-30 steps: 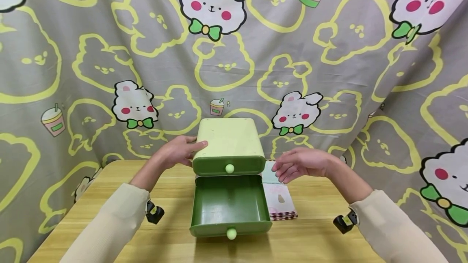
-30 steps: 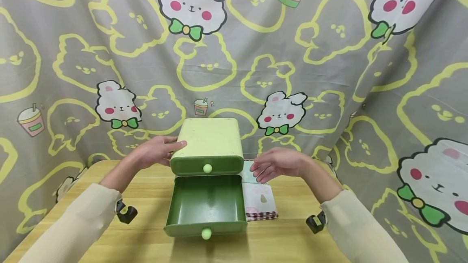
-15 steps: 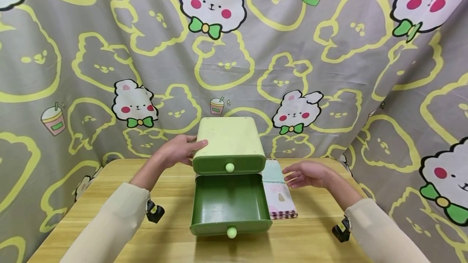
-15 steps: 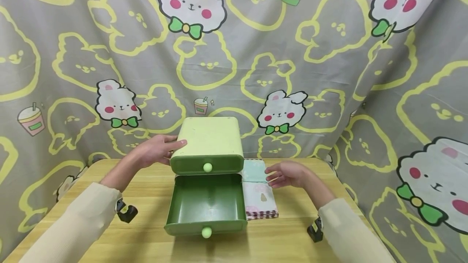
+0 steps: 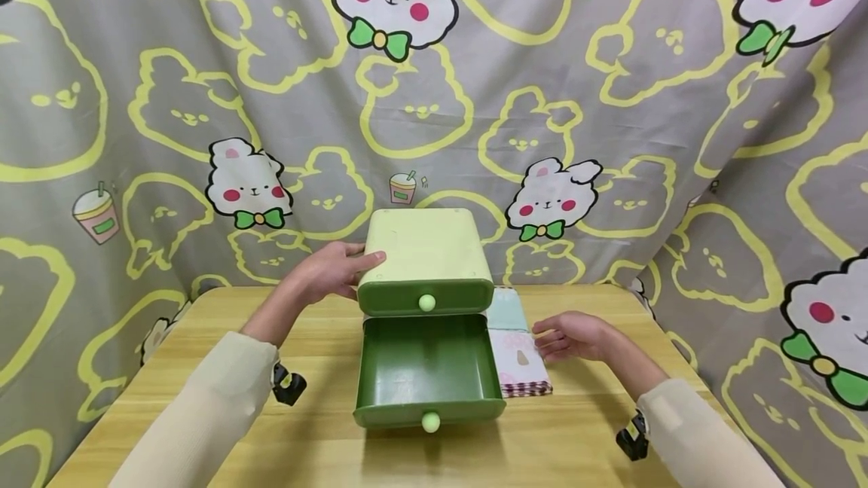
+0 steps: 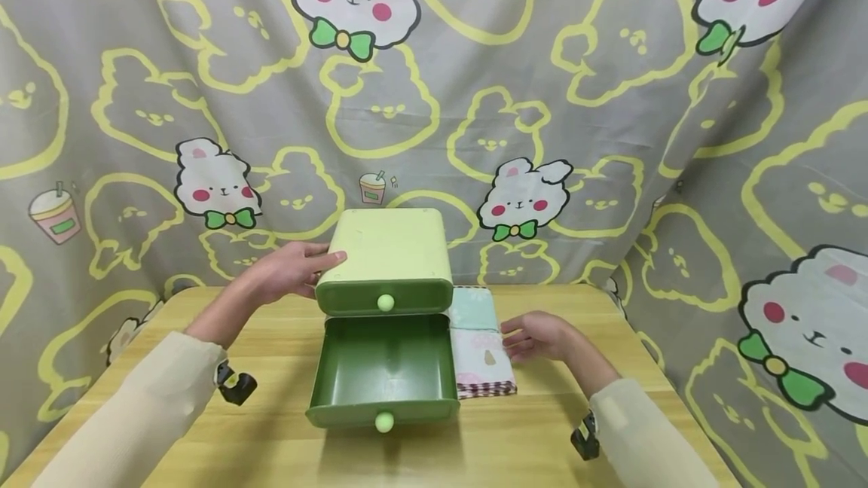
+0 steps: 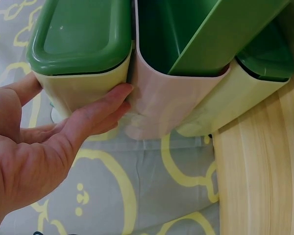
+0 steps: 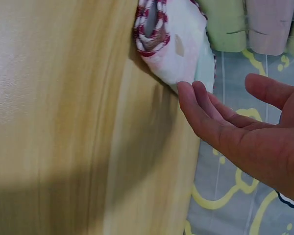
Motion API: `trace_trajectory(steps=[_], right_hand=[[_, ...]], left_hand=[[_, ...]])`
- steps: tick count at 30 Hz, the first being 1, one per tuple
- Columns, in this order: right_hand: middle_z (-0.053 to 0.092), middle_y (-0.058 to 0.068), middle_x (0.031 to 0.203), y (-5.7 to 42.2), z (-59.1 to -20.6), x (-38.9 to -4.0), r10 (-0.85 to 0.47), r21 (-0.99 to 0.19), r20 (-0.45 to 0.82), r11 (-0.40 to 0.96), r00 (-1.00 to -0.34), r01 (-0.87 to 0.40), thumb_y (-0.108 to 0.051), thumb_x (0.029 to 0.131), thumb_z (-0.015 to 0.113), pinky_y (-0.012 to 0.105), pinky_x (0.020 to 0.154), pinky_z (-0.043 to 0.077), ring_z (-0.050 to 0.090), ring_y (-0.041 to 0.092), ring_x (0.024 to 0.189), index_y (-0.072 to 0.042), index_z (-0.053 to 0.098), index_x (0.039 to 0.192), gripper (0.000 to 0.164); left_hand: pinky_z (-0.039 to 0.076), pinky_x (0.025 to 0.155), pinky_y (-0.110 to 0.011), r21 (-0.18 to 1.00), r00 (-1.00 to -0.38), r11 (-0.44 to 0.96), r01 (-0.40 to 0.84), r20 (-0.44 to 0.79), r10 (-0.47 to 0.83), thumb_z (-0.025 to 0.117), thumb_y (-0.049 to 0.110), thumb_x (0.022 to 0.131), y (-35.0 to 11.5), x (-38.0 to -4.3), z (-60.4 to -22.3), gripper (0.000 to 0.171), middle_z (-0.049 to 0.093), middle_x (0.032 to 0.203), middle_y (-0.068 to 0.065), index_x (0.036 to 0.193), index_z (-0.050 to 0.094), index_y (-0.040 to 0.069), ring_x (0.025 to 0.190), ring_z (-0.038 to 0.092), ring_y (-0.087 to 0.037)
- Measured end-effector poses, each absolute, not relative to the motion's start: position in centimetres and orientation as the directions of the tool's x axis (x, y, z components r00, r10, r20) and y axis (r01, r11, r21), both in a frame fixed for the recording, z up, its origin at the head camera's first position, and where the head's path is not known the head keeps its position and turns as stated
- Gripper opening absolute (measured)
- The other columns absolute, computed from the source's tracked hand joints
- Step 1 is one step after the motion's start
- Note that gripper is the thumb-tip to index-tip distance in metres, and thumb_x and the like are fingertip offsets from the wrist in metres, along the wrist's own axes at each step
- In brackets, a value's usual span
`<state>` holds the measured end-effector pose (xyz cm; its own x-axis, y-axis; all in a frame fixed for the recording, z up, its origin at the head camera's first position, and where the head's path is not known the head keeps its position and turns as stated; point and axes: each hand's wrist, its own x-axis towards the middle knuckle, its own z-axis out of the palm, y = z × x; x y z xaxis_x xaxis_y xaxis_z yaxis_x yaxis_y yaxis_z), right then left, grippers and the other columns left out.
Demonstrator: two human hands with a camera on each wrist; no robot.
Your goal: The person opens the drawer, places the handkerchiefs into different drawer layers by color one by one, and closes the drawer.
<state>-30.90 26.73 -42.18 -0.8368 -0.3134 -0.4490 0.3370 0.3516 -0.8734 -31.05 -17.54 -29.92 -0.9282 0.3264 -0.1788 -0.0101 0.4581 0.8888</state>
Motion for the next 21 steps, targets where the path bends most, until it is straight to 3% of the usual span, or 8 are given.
trace_trajectory(steps=[11,17,21], right_hand=[[0.059,0.029,0.121,26.8,-43.2,-30.5,-0.236,-0.858,-0.485,0.314,-0.842,0.406,-0.016,0.103,0.051,0.041,0.089,0.059,0.061,0.029,0.1,0.013,0.053,0.131,0.04],[0.059,0.025,0.117,26.8,-43.7,-30.5,-0.273,-0.864,-0.485,0.296,-0.831,0.407,-0.016,0.102,0.05,0.04,0.088,0.059,0.061,0.028,0.099,0.012,0.049,0.132,0.042],[0.06,0.02,0.11,26.7,-43.9,-30.5,-0.29,-0.863,-0.495,0.275,-0.819,0.425,-0.018,0.102,0.049,0.037,0.087,0.059,0.062,0.025,0.094,0.008,0.054,0.122,0.033]], left_hand=[[0.06,0.089,-0.04,0.889,-0.929,0.459,-0.01,-0.178,0.325,0.056,0.046,0.104,-17.5,-31.0,-29.7,0.08,0.066,0.129,-0.021,0.16,0.023,0.0,0.111,0.068,-0.025],[0.06,0.089,-0.04,0.889,-0.931,0.457,-0.018,-0.182,0.318,0.057,0.046,0.103,-17.6,-31.0,-29.8,0.08,0.066,0.129,-0.021,0.16,0.024,-0.001,0.11,0.068,-0.026],[0.06,0.089,-0.04,0.89,-0.931,0.456,-0.019,-0.183,0.317,0.056,0.045,0.104,-17.6,-31.0,-30.0,0.08,0.066,0.128,-0.021,0.16,0.024,-0.001,0.109,0.068,-0.025]])
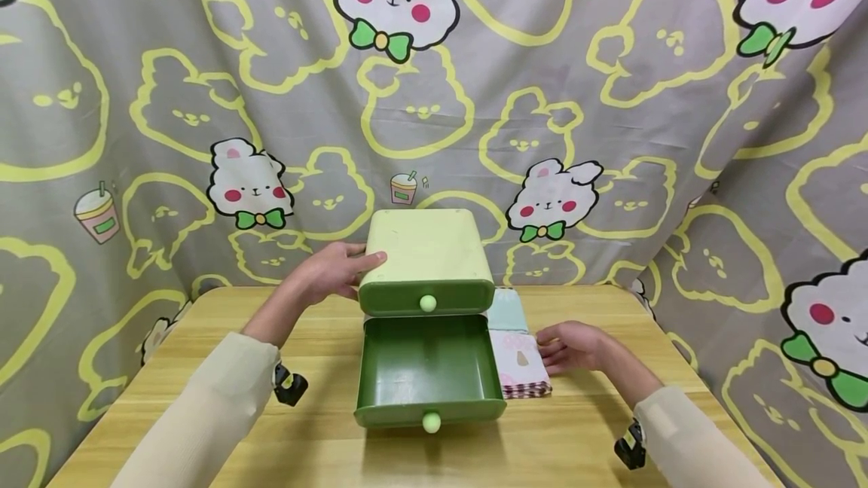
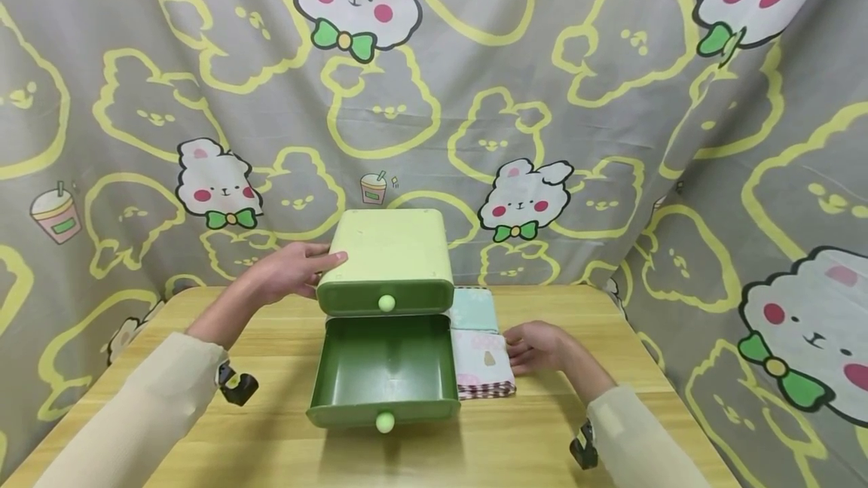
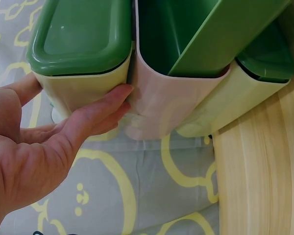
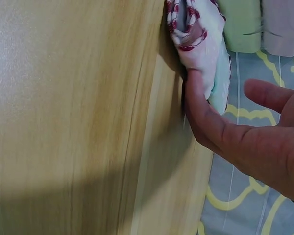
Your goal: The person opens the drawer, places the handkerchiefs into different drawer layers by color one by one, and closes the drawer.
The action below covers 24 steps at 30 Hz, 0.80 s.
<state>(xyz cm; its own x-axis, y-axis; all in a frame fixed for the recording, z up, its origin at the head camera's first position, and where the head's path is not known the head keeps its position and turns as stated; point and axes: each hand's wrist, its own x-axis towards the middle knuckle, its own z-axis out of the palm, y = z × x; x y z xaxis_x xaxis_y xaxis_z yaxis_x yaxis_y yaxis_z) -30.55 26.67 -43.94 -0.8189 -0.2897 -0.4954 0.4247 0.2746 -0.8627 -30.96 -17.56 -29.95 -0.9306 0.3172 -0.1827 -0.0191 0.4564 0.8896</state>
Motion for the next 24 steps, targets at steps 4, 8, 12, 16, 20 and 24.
trace_trajectory(steps=[4,8,12,16,20,24], right_hand=[[0.062,0.02,0.107,26.38,-44.25,-30.39,-0.266,-0.866,-0.494,0.24,-0.828,0.439,-0.015,0.102,0.05,0.036,0.084,0.06,0.064,0.025,0.092,0.011,0.054,0.122,0.033],[0.066,0.018,0.107,26.23,-44.49,-30.32,-0.282,-0.883,-0.462,0.24,-0.841,0.404,-0.012,0.104,0.047,0.032,0.083,0.059,0.066,0.02,0.092,0.016,0.052,0.131,0.039],[0.069,0.009,0.097,26.13,-44.47,-30.46,-0.323,-0.89,-0.444,0.271,-0.836,0.368,-0.015,0.104,0.05,0.026,0.08,0.057,0.066,0.014,0.086,0.01,0.062,0.12,0.032],[0.069,0.003,0.089,26.05,-44.38,-30.49,-0.35,-0.89,-0.436,0.305,-0.829,0.34,-0.019,0.103,0.054,0.025,0.077,0.057,0.065,0.012,0.082,0.001,0.066,0.105,0.023],[0.073,0.004,0.09,26.03,-44.42,-30.16,-0.372,-0.89,-0.423,0.341,-0.826,0.302,-0.018,0.102,0.055,0.029,0.076,0.057,0.068,0.015,0.083,0.004,0.065,0.109,0.025],[0.076,0.009,0.094,25.79,-44.47,-29.7,-0.375,-0.886,-0.432,0.349,-0.821,0.306,-0.018,0.101,0.059,0.033,0.076,0.06,0.071,0.018,0.085,0.006,0.061,0.117,0.029]], left_hand=[[0.06,0.089,-0.041,0.887,-0.931,0.461,-0.021,-0.185,0.314,0.056,0.045,0.104,-17.54,-30.89,-29.98,0.079,0.066,0.128,-0.021,0.16,0.023,-0.002,0.108,0.068,-0.024],[0.06,0.088,-0.04,0.887,-0.932,0.461,-0.016,-0.181,0.315,0.055,0.045,0.104,-17.52,-30.84,-29.98,0.078,0.067,0.127,-0.021,0.16,0.024,-0.001,0.106,0.069,-0.023],[0.061,0.088,-0.04,0.887,-0.932,0.461,-0.014,-0.179,0.315,0.055,0.045,0.104,-17.52,-30.83,-30.0,0.077,0.067,0.125,-0.02,0.16,0.025,-0.001,0.104,0.069,-0.023],[0.061,0.087,-0.04,0.889,-0.931,0.458,-0.015,-0.179,0.317,0.055,0.044,0.105,-17.51,-30.84,-30.05,0.077,0.068,0.125,-0.02,0.159,0.026,-0.001,0.104,0.069,-0.022],[0.06,0.088,-0.04,0.89,-0.931,0.456,-0.011,-0.176,0.32,0.055,0.044,0.104,-17.49,-30.86,-30.05,0.076,0.068,0.125,-0.02,0.159,0.027,0.0,0.104,0.068,-0.023],[0.06,0.088,-0.04,0.889,-0.932,0.458,-0.01,-0.175,0.319,0.055,0.045,0.104,-17.48,-30.87,-30.02,0.076,0.068,0.124,-0.019,0.159,0.027,0.0,0.105,0.068,-0.023]])
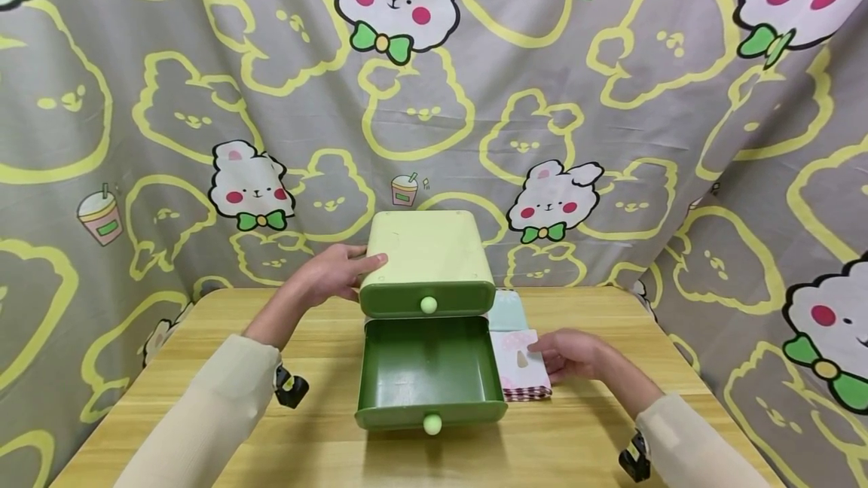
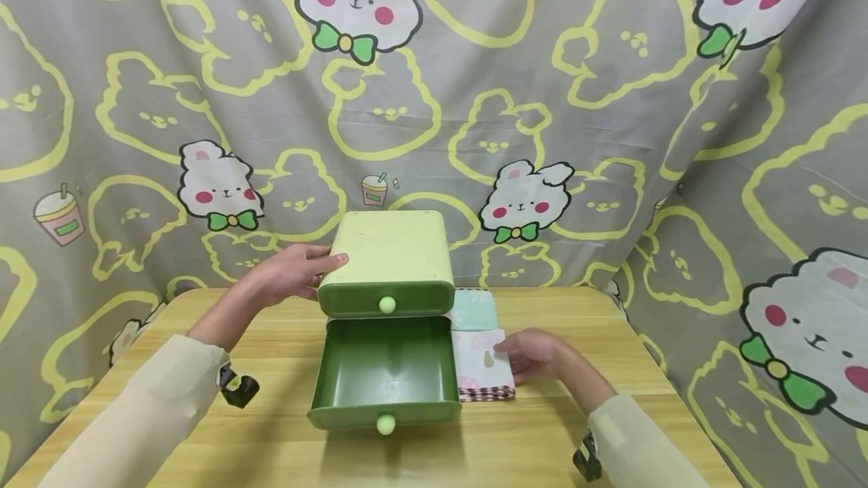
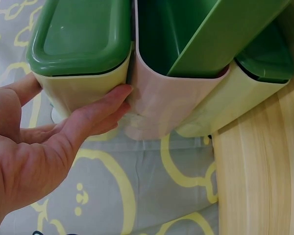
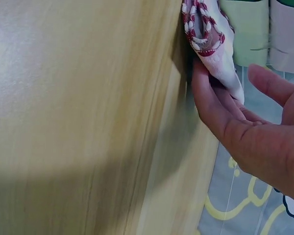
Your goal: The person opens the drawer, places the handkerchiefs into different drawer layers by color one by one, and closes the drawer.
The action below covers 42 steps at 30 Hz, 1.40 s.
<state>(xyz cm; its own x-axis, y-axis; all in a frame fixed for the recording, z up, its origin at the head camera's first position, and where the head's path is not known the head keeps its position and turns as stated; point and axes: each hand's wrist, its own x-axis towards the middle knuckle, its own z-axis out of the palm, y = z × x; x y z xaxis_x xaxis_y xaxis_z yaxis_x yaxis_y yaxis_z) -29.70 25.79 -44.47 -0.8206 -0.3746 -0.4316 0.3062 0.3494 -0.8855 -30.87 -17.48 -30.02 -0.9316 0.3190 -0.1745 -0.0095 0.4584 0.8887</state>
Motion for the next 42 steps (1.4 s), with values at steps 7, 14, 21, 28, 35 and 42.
trace_trajectory(steps=[7,14,21,28,35,42], right_hand=[[0.076,0.007,0.092,25.4,-44.5,-29.4,-0.392,-0.904,-0.407,0.305,-0.825,0.301,-0.013,0.099,0.058,0.029,0.073,0.061,0.072,0.016,0.083,0.009,0.057,0.126,0.035],[0.075,0.005,0.085,25.3,-44.3,-29.4,-0.379,-0.921,-0.369,0.269,-0.849,0.281,-0.009,0.097,0.057,0.024,0.065,0.059,0.071,0.013,0.075,0.008,0.061,0.119,0.028],[0.075,0.004,0.083,24.9,-44.0,-29.3,-0.356,-0.934,-0.339,0.235,-0.871,0.268,-0.007,0.095,0.058,0.024,0.064,0.059,0.072,0.013,0.074,0.006,0.065,0.11,0.021],[0.074,0.002,0.08,24.6,-42.6,-29.1,-0.306,-0.94,-0.318,0.226,-0.897,0.256,-0.006,0.094,0.06,0.023,0.065,0.059,0.071,0.011,0.072,0.006,0.066,0.108,0.02],[0.074,0.002,0.083,24.6,-41.0,-28.8,-0.296,-0.942,-0.303,0.238,-0.906,0.237,-0.008,0.094,0.061,0.025,0.067,0.06,0.072,0.012,0.074,0.01,0.064,0.118,0.03],[0.072,0.002,0.083,24.7,-38.8,-28.5,-0.316,-0.943,-0.283,0.265,-0.906,0.202,-0.009,0.095,0.062,0.026,0.067,0.061,0.071,0.013,0.075,0.005,0.066,0.108,0.02]], left_hand=[[0.06,0.089,-0.041,0.89,-0.931,0.456,-0.007,-0.172,0.322,0.055,0.045,0.104,-17.5,-30.9,-30.1,0.077,0.068,0.125,-0.019,0.16,0.026,0.0,0.107,0.068,-0.024],[0.06,0.089,-0.041,0.887,-0.932,0.462,-0.01,-0.176,0.316,0.055,0.045,0.104,-17.5,-30.9,-30.2,0.078,0.068,0.125,-0.019,0.16,0.024,0.001,0.107,0.068,-0.025],[0.06,0.089,-0.041,0.891,-0.933,0.454,-0.012,-0.173,0.314,0.056,0.045,0.104,-17.5,-30.9,-30.3,0.078,0.067,0.126,-0.02,0.16,0.025,0.0,0.107,0.068,-0.024],[0.06,0.089,-0.041,0.893,-0.933,0.449,-0.006,-0.167,0.319,0.056,0.045,0.104,-17.5,-30.9,-30.4,0.078,0.066,0.127,-0.02,0.159,0.026,-0.001,0.109,0.068,-0.025],[0.06,0.09,-0.042,0.891,-0.932,0.453,0.0,-0.164,0.323,0.055,0.045,0.104,-17.5,-30.9,-30.4,0.077,0.066,0.129,-0.021,0.159,0.026,0.0,0.112,0.067,-0.027],[0.06,0.088,-0.041,0.894,-0.933,0.448,-0.005,-0.165,0.319,0.055,0.045,0.104,-17.5,-30.8,-30.2,0.077,0.067,0.127,-0.02,0.159,0.026,0.0,0.108,0.068,-0.024]])
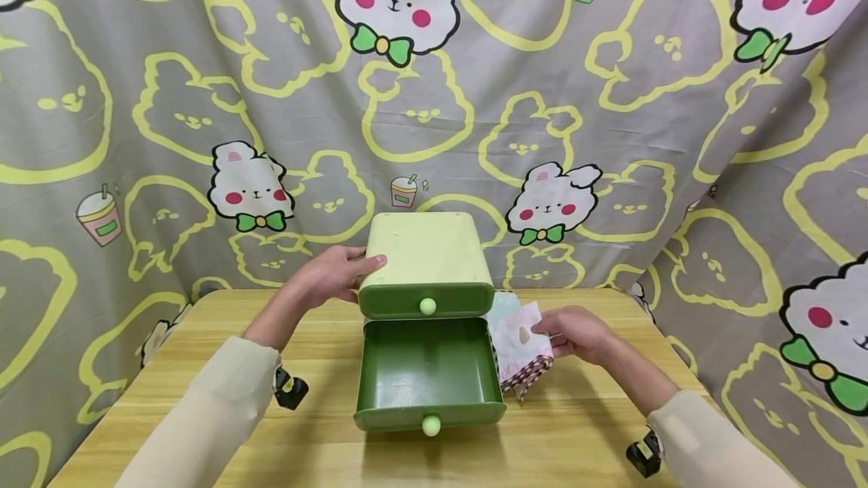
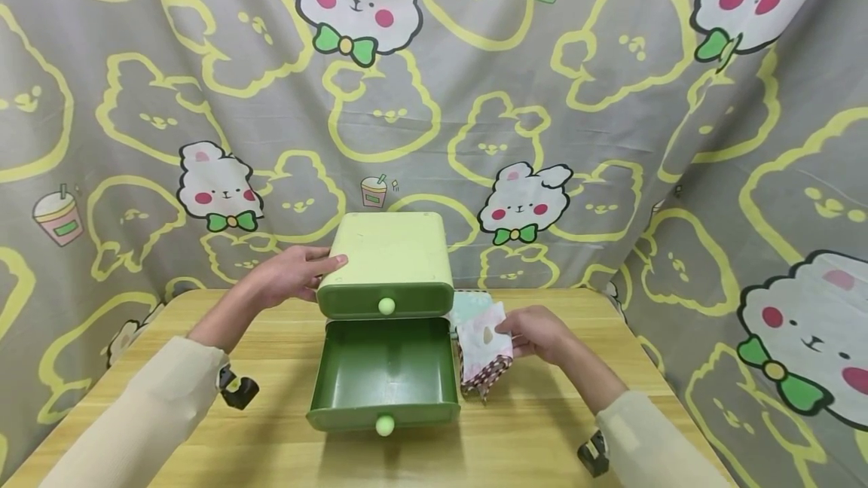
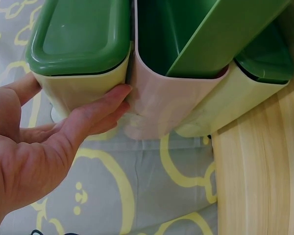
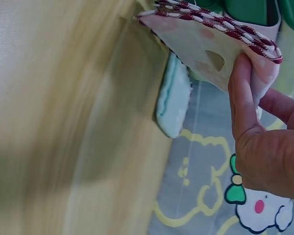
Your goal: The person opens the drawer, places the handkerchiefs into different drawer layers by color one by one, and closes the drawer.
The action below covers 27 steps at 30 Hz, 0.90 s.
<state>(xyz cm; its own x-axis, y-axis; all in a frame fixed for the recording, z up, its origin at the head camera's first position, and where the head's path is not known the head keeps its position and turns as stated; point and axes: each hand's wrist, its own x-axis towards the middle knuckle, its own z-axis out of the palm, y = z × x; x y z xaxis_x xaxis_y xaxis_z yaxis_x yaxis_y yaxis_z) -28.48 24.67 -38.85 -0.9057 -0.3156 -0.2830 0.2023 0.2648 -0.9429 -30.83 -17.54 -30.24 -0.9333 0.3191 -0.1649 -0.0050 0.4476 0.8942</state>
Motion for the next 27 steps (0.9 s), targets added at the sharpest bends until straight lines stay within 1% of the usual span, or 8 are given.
trace_trajectory(steps=[3,5,10,14,18,21,24,27], right_hand=[[0.07,0.001,0.082,24.7,-37.8,-28.3,-0.327,-0.942,-0.277,0.28,-0.903,0.187,-0.009,0.095,0.062,0.025,0.066,0.06,0.07,0.013,0.073,0.0,0.066,0.097,0.01],[0.07,0.001,0.082,24.8,-37.0,-28.1,-0.337,-0.942,-0.272,0.286,-0.902,0.177,-0.01,0.095,0.062,0.026,0.066,0.06,0.07,0.013,0.074,-0.001,0.067,0.096,0.01],[0.073,0.003,0.088,25.0,-35.2,-27.6,-0.366,-0.943,-0.259,0.297,-0.894,0.152,-0.01,0.097,0.061,0.028,0.071,0.062,0.073,0.016,0.079,0.005,0.067,0.114,0.023],[0.07,0.003,0.089,24.8,-33.8,-27.1,-0.372,-0.938,-0.258,0.317,-0.892,0.139,-0.011,0.096,0.062,0.028,0.071,0.061,0.071,0.015,0.079,0.007,0.064,0.115,0.026],[0.067,0.004,0.1,24.5,-32.3,-26.5,-0.367,-0.935,-0.25,0.33,-0.896,0.125,-0.011,0.095,0.063,0.029,0.071,0.06,0.069,0.015,0.08,0.011,0.061,0.125,0.037],[0.068,0.007,0.102,24.2,-31.3,-26.2,-0.386,-0.938,-0.244,0.327,-0.89,0.115,-0.011,0.095,0.061,0.033,0.074,0.061,0.071,0.018,0.083,0.011,0.062,0.122,0.034],[0.067,0.007,0.093,23.7,-30.6,-26.0,-0.405,-0.938,-0.243,0.328,-0.881,0.108,-0.011,0.095,0.061,0.035,0.075,0.062,0.072,0.02,0.082,0.003,0.065,0.1,0.015],[0.066,0.006,0.091,23.2,-30.1,-25.8,-0.425,-0.937,-0.238,0.338,-0.873,0.091,-0.012,0.096,0.06,0.036,0.075,0.062,0.071,0.02,0.081,-0.002,0.064,0.091,0.011]], left_hand=[[0.061,0.087,-0.04,0.899,-0.933,0.438,-0.01,-0.166,0.318,0.055,0.044,0.104,-17.5,-30.8,-30.2,0.076,0.067,0.126,-0.02,0.159,0.027,0.0,0.106,0.069,-0.022],[0.061,0.087,-0.04,0.9,-0.933,0.435,-0.012,-0.166,0.318,0.056,0.044,0.104,-17.5,-30.8,-30.2,0.075,0.068,0.125,-0.019,0.159,0.028,0.0,0.104,0.069,-0.022],[0.061,0.087,-0.04,0.898,-0.933,0.439,-0.01,-0.166,0.319,0.056,0.045,0.104,-17.6,-30.8,-30.2,0.076,0.068,0.125,-0.019,0.159,0.027,0.0,0.105,0.069,-0.022],[0.06,0.088,-0.041,0.896,-0.933,0.445,-0.007,-0.165,0.319,0.056,0.045,0.104,-17.6,-30.9,-30.3,0.077,0.066,0.128,-0.02,0.159,0.027,0.001,0.107,0.068,-0.024],[0.06,0.089,-0.04,0.895,-0.933,0.446,-0.007,-0.166,0.319,0.056,0.045,0.104,-17.5,-30.9,-30.2,0.077,0.065,0.129,-0.02,0.16,0.026,0.001,0.109,0.068,-0.024],[0.06,0.088,-0.04,0.895,-0.933,0.446,-0.01,-0.169,0.317,0.056,0.046,0.104,-17.5,-30.8,-30.2,0.078,0.065,0.13,-0.021,0.16,0.026,0.0,0.109,0.068,-0.024],[0.06,0.088,-0.04,0.894,-0.933,0.448,-0.014,-0.172,0.315,0.056,0.046,0.104,-17.5,-30.8,-30.2,0.078,0.065,0.131,-0.021,0.16,0.025,0.0,0.109,0.067,-0.024],[0.06,0.088,-0.04,0.895,-0.932,0.446,-0.013,-0.172,0.318,0.056,0.046,0.104,-17.5,-30.8,-30.2,0.078,0.065,0.131,-0.021,0.16,0.025,0.0,0.11,0.067,-0.025]])
